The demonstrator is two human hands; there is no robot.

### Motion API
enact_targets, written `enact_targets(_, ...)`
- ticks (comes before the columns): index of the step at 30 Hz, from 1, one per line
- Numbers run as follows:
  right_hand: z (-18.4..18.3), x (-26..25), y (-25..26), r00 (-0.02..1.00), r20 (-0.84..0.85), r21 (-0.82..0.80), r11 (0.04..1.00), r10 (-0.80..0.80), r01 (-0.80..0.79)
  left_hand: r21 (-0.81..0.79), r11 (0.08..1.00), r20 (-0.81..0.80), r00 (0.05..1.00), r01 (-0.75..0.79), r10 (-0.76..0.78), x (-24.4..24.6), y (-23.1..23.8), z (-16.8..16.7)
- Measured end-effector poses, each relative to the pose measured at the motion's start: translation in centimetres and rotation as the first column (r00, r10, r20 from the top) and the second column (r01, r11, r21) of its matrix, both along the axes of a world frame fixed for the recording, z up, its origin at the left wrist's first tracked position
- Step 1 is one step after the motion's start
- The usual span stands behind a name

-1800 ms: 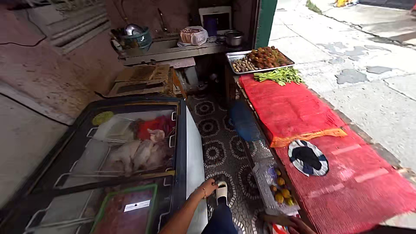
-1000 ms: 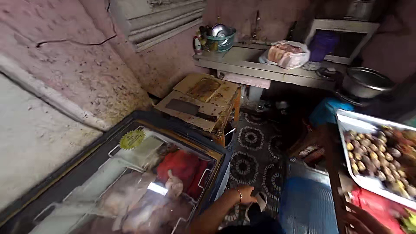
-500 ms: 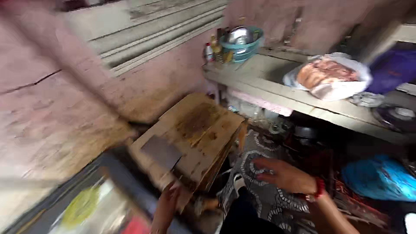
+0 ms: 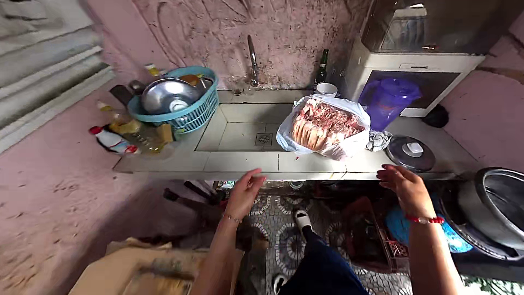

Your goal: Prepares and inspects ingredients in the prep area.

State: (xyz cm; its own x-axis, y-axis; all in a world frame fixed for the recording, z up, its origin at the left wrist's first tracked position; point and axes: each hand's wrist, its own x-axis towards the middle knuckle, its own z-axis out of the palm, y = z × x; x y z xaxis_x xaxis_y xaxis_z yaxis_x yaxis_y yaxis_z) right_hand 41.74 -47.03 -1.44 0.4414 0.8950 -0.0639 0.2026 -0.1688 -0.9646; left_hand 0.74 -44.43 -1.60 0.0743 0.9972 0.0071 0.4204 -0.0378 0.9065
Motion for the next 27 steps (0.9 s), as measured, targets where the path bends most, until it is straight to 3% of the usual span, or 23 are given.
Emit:
enact_targets(2, -0.6, 1.4, 4.6, 0.992, -0.054, -0.023, 0.993, -0.113, 0.112, -0.011, 1.000, 0.009, 1.000, 0.023, -0.023, 2.9, 6.7, 0.5)
enact_targets(5, -1.6, 2.5, 12.3, 0.982, -0.083, -0.166, 0.974, -0.171, 0.155, -0.046, 0.999, 0.035, 0.999, 0.029, -0.028, 7.6, 17.0, -0.1)
enact_targets(8, -3.5, 3.9, 17.9, 0.984, -0.134, -0.306, 0.949, -0.117, 0.071, -0.156, 0.986, -0.005, 0.999, -0.050, 0.050, 11.1, 26.2, -1.7)
enact_targets(10, -5.3, 4.4, 20.5, 0.983, -0.178, -0.279, 0.960, -0.049, -0.002, -0.250, 0.964, -0.058, 0.995, -0.094, 0.082, 12.1, 31.4, -3.2)
enact_targets(12, -6.3, 4.8, 21.5, 0.920, -0.393, -0.196, 0.976, 0.014, -0.098, -0.312, 0.946, -0.088, 0.994, -0.089, 0.064, 12.5, 34.7, -4.8)
enact_targets(15, -6.7, 4.9, 21.9, 0.823, -0.568, -0.152, 0.981, 0.015, -0.123, -0.383, 0.923, -0.106, 0.994, -0.015, -0.028, 13.3, 37.8, -6.1)
enact_targets(19, -6.1, 3.1, 22.4, 0.836, -0.546, -0.143, 0.989, -0.056, -0.028, -0.318, 0.942, -0.124, 0.980, 0.110, -0.156, 14.6, 38.8, -7.0)
enact_targets(22, -5.4, 1.9, 22.4, 0.824, -0.560, -0.106, 0.994, -0.090, 0.036, -0.285, 0.959, 0.038, 0.999, 0.011, 0.000, 15.1, 36.4, -6.2)
enact_targets(24, -5.8, 2.0, 22.3, 0.836, -0.545, -0.056, 0.998, -0.065, 0.041, -0.268, 0.962, 0.132, 0.988, -0.048, 0.086, 15.1, 36.1, -7.4)
enact_targets(27, -5.9, 3.7, 22.0, 0.913, -0.405, -0.022, 0.998, 0.045, -0.059, -0.274, 0.959, 0.270, 0.951, -0.071, 0.148, 15.4, 34.3, -7.4)
